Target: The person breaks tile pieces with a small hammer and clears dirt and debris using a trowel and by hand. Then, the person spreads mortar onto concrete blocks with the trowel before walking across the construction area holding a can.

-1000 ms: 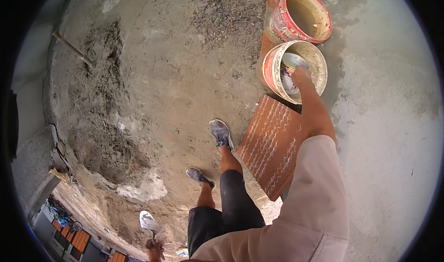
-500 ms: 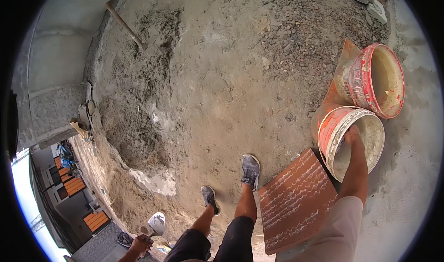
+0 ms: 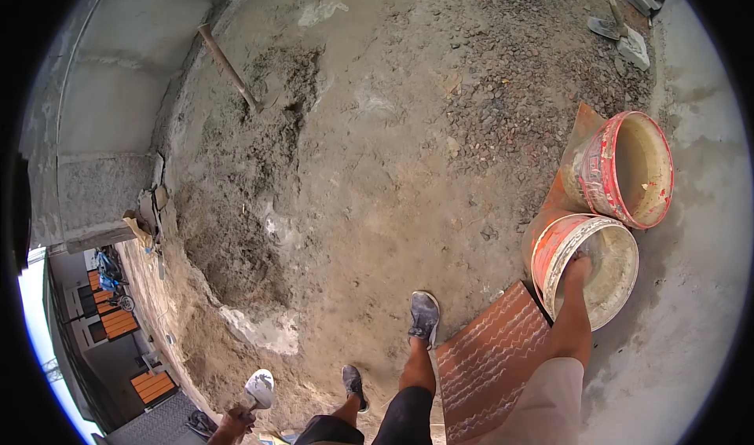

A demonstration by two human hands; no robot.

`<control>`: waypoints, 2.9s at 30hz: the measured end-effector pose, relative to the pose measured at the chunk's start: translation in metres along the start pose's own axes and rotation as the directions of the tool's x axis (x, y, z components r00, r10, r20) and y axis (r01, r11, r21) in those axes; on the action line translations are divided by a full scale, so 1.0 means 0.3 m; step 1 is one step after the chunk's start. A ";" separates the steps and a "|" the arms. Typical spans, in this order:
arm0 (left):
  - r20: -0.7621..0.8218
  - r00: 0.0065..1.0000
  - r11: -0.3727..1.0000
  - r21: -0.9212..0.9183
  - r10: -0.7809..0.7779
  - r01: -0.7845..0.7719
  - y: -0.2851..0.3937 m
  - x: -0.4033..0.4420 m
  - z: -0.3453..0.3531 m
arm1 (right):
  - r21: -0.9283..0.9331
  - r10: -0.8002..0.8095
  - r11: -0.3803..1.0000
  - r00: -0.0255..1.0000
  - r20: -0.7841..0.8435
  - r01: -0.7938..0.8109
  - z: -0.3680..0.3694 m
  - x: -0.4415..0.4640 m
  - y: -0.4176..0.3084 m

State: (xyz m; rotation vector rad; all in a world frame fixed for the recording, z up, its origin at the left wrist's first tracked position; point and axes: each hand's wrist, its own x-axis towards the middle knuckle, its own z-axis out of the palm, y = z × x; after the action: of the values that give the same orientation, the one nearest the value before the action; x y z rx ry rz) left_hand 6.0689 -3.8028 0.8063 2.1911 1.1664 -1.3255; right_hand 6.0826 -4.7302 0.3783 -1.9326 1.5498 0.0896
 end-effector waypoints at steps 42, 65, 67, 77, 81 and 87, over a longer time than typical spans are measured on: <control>0.554 0.411 -0.656 -0.737 -0.724 -0.163 -1.549 -0.855 1.782 | -0.016 -0.750 -0.512 -0.437 0.497 0.859 0.589 -3.224 -1.219; 0.752 0.281 -0.803 -0.563 -0.596 -0.195 -0.934 -0.503 1.779 | 0.639 -0.027 -0.755 -0.980 0.195 0.148 0.877 -5.235 0.220; 0.542 0.570 -0.263 -0.825 -0.618 0.500 -0.984 -0.483 1.844 | 0.758 0.035 -0.642 -0.982 0.184 0.120 0.718 -5.394 0.414; 0.947 0.304 -0.841 0.082 -0.101 -0.534 -2.305 -1.012 2.306 | 0.893 0.038 -0.451 -0.999 0.007 -0.011 0.152 -5.996 1.286; 0.954 0.165 -0.762 -0.090 -0.251 -0.641 -2.815 -1.224 2.611 | 0.929 0.086 -0.368 -0.996 -0.015 -0.046 -0.003 -6.144 1.607; 0.935 -0.047 -0.610 -0.267 -0.352 -0.746 -3.420 -1.394 2.814 | 0.873 0.190 -0.445 -0.973 -0.127 -0.201 -0.004 -6.323 2.109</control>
State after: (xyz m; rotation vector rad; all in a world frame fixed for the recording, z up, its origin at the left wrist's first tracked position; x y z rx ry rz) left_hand 4.6807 -3.9063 0.8591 0.9357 -2.4854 -1.8360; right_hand 4.9500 -3.1760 0.9267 -1.0576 -2.2883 0.2532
